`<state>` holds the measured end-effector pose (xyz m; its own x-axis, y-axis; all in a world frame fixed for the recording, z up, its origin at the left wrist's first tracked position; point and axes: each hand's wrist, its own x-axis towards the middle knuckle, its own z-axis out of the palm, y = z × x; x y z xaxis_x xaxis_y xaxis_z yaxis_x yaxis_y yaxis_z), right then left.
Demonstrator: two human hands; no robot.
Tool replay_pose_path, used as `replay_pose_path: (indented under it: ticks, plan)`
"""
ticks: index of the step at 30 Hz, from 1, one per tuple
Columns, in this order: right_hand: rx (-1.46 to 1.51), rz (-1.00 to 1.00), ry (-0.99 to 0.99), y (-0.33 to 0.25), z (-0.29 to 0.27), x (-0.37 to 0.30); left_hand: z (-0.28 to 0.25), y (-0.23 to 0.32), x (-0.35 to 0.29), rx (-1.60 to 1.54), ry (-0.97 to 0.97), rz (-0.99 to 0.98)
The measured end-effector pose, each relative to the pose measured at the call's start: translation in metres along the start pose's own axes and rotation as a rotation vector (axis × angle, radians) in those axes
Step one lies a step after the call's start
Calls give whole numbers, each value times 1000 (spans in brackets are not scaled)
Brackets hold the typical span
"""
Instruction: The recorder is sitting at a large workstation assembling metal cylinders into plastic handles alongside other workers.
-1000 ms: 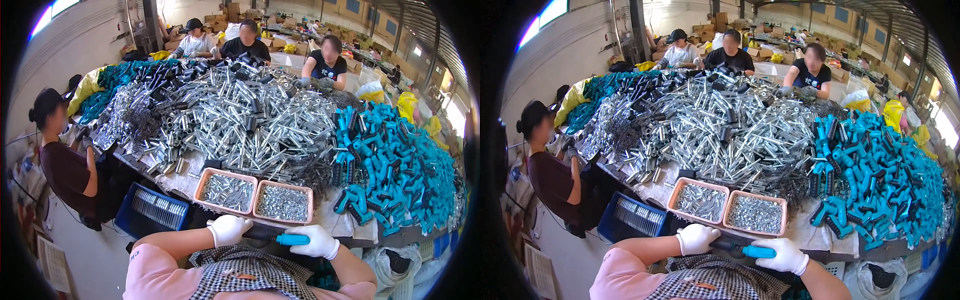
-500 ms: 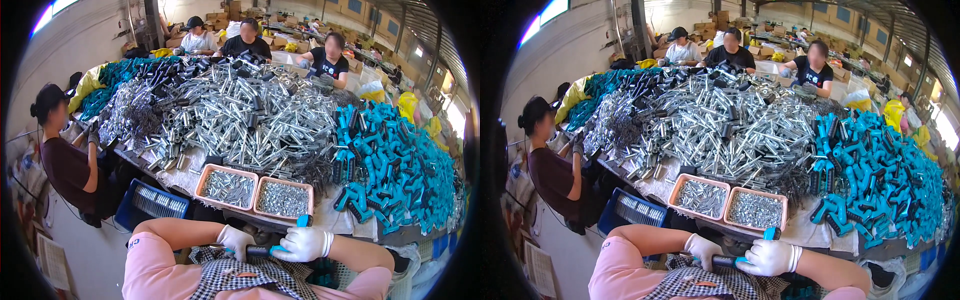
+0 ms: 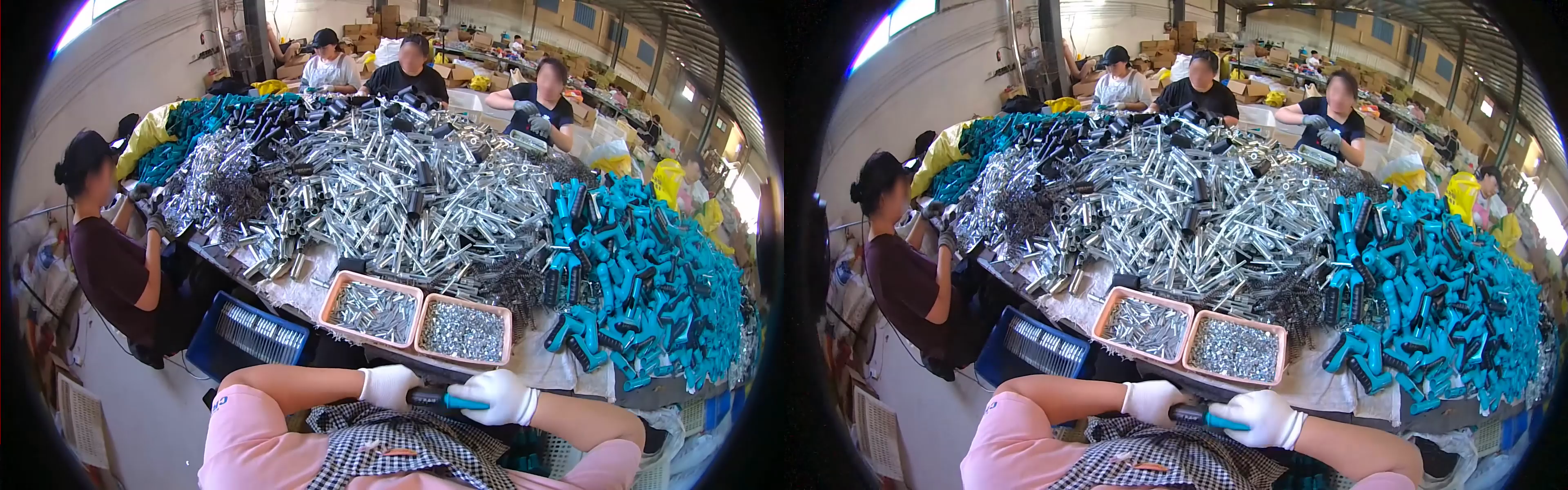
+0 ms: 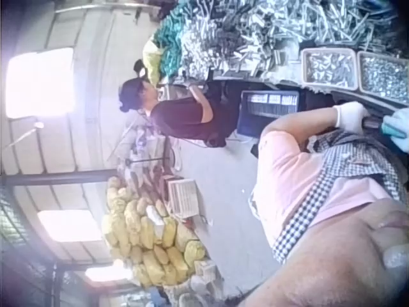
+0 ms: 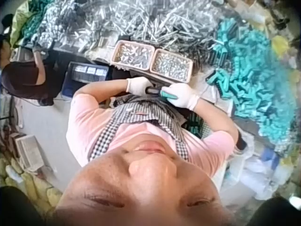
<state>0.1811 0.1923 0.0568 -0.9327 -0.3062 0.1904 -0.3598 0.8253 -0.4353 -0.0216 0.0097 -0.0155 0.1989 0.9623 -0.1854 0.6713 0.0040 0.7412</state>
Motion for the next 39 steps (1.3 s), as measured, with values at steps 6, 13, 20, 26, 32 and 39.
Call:
replay_pose_path:
  ticks: [6,13,20,26,32,39]
  plan:
    - [1684,1019,154,13,31,2,-55,27,-4,773,343,-58]
    - [1772,506,691,-30,25,25,-98,9,5,971,700,248]
    - [-192,-8,837,-37,-16,5,-57,31,-5,662,236,-133]
    - [485,333,892,3,21,-3,-70,22,-9,374,687,-189]
    - [702,429,921,0,-22,13,-37,43,-13,385,245,-59]
    - [339,7,757,-29,-15,14,-32,28,-12,372,251,-61]
